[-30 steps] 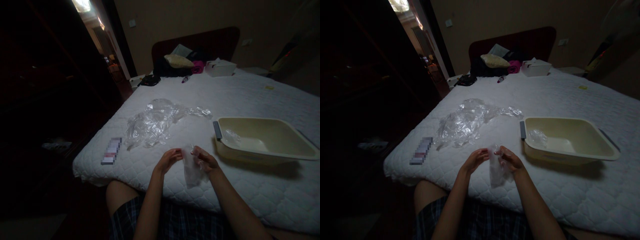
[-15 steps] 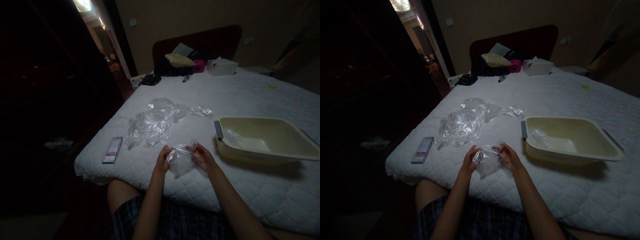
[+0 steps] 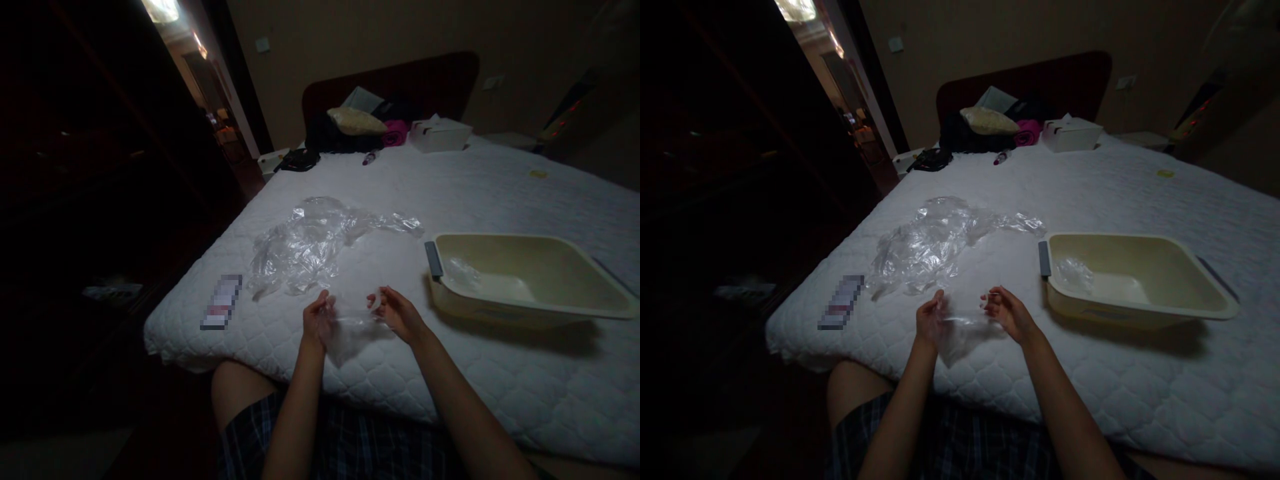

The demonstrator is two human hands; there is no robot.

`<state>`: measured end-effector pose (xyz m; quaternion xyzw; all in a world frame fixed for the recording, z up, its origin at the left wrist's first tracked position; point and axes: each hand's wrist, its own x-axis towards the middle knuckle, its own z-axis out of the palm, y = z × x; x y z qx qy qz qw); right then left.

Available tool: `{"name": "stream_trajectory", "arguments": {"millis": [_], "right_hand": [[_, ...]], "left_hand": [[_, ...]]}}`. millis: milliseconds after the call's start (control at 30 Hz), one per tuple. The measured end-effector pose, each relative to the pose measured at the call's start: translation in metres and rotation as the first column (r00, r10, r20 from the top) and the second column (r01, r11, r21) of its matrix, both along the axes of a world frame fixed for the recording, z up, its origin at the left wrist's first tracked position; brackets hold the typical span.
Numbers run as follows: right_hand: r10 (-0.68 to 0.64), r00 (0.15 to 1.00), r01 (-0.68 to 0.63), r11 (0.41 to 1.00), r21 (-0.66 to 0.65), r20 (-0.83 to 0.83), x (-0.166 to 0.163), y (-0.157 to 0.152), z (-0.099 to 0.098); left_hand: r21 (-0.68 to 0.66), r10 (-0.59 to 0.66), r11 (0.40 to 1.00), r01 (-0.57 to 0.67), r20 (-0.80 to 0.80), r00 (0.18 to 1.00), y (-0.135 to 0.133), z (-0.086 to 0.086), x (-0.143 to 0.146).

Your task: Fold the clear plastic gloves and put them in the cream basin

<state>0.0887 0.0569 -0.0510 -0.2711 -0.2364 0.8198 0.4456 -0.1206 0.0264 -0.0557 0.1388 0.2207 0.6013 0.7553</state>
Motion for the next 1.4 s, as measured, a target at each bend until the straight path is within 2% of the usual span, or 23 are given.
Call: {"name": "stream_trajectory", "arguments": {"millis": [67, 133, 233, 367, 567, 700, 800, 967, 1067, 1267, 1400], "right_hand": [[-0.001, 1.000, 0.001, 1.000, 0.015, -0.008, -0.002, -0.001, 0.000], [0.014, 1.000, -0.014, 1.000, 0.021, -0.001, -0.002, -0.001, 0.000], [0.075, 0.995, -0.077, 0.996, 0.044, 0.060, -0.003, -0.003, -0.001], [0.172, 0.968, -0.197, 0.971, 0.133, 0.182, -0.002, -0.007, -0.002], [0.297, 0.925, -0.350, 0.908, 0.229, 0.235, 0.002, -0.008, -0.006], [0.376, 0.873, -0.455, 0.858, 0.237, 0.312, 0.003, -0.007, -0.012], [0.395, 0.850, -0.484, 0.847, 0.220, 0.349, 0.002, -0.008, -0.012], [0.355, 0.828, -0.475, 0.855, 0.207, 0.433, -0.003, -0.013, -0.007], [0.350, 0.835, -0.467, 0.858, 0.213, 0.424, -0.003, -0.013, -0.006], [0.279, 0.951, -0.303, 0.927, 0.222, 0.133, 0.007, -0.009, -0.004], [0.102, 0.995, -0.101, 0.977, 0.190, 0.003, 0.016, -0.011, 0.003]], "left_hand": [[0.075, -0.119, 0.990, 0.121, -0.026, 0.993, -0.001, -0.004, -0.002], [0.123, -0.256, 0.955, 0.270, -0.116, 0.960, -0.003, -0.007, 0.000], [0.088, -0.352, 0.917, 0.390, -0.287, 0.891, -0.002, -0.010, 0.009], [0.040, -0.312, 0.931, 0.363, -0.425, 0.850, 0.001, -0.015, 0.018], [0.025, -0.275, 0.943, 0.332, -0.505, 0.818, 0.002, -0.019, 0.020], [0.003, -0.277, 0.943, 0.332, -0.542, 0.793, 0.000, -0.012, 0.023], [0.003, -0.277, 0.943, 0.332, -0.545, 0.792, -0.002, -0.007, 0.025], [0.017, -0.276, 0.942, 0.334, -0.526, 0.804, -0.002, -0.006, 0.026], [0.015, -0.275, 0.943, 0.332, -0.524, 0.806, -0.002, -0.008, 0.025], [0.011, -0.286, 0.948, 0.318, -0.406, 0.868, -0.003, -0.008, 0.024], [-0.065, -0.299, 0.954, 0.292, -0.278, 0.913, -0.004, -0.005, 0.023]]}}
